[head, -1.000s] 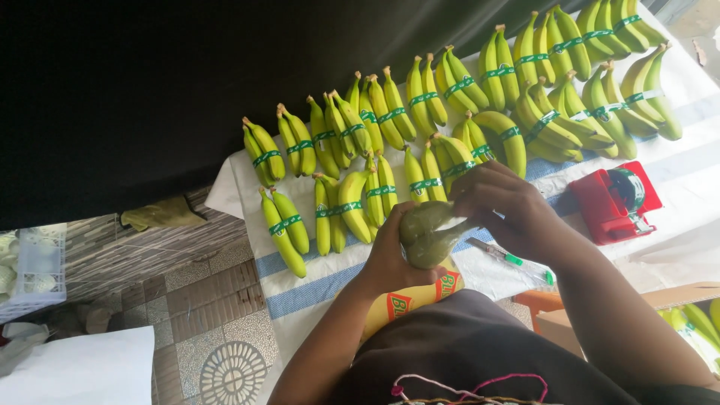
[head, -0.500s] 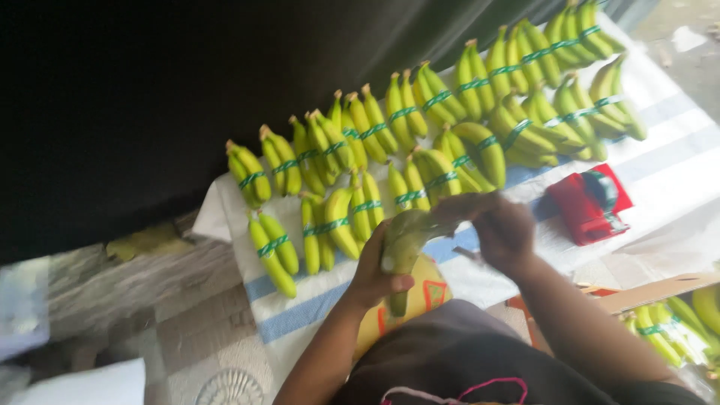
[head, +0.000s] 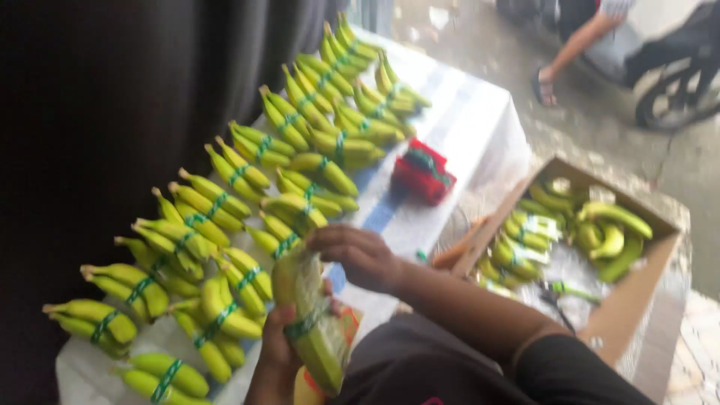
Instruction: Wrapping bunches of green bananas in plastic film and cutting the film with a utility knife for packaging.
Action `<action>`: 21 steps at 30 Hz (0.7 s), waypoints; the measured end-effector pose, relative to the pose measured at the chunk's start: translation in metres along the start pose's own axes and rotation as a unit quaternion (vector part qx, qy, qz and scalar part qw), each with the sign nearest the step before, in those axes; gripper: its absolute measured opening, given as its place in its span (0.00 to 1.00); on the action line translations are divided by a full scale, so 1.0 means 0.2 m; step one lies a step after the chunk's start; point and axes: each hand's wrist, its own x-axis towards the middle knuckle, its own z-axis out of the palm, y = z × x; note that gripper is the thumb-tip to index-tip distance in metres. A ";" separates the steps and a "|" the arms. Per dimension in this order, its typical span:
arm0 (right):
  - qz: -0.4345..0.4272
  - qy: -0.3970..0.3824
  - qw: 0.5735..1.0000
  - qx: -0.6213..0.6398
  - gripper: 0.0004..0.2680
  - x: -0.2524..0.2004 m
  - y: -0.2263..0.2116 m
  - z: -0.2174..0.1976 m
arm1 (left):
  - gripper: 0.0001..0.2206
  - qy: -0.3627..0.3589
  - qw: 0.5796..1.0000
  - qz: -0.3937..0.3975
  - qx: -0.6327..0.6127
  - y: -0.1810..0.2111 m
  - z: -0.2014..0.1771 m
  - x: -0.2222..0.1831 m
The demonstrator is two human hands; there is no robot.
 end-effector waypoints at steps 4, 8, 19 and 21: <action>-0.021 -0.008 0.990 -0.139 0.10 -0.02 0.06 -0.07 | 0.32 0.043 0.996 -0.031 -0.076 -0.05 0.14 0.17; 0.093 0.049 0.989 -0.103 0.08 -0.11 -0.08 -0.11 | 0.30 0.172 0.980 -0.084 -0.058 -0.13 0.24 0.18; 0.499 0.172 0.847 0.061 0.12 -0.41 -0.15 -0.23 | 0.28 0.112 0.958 -0.249 -0.085 -0.38 0.49 0.12; 0.513 0.198 0.835 0.003 0.09 -0.47 -0.15 -0.25 | 0.30 0.102 0.967 -0.220 -0.077 -0.49 0.45 0.13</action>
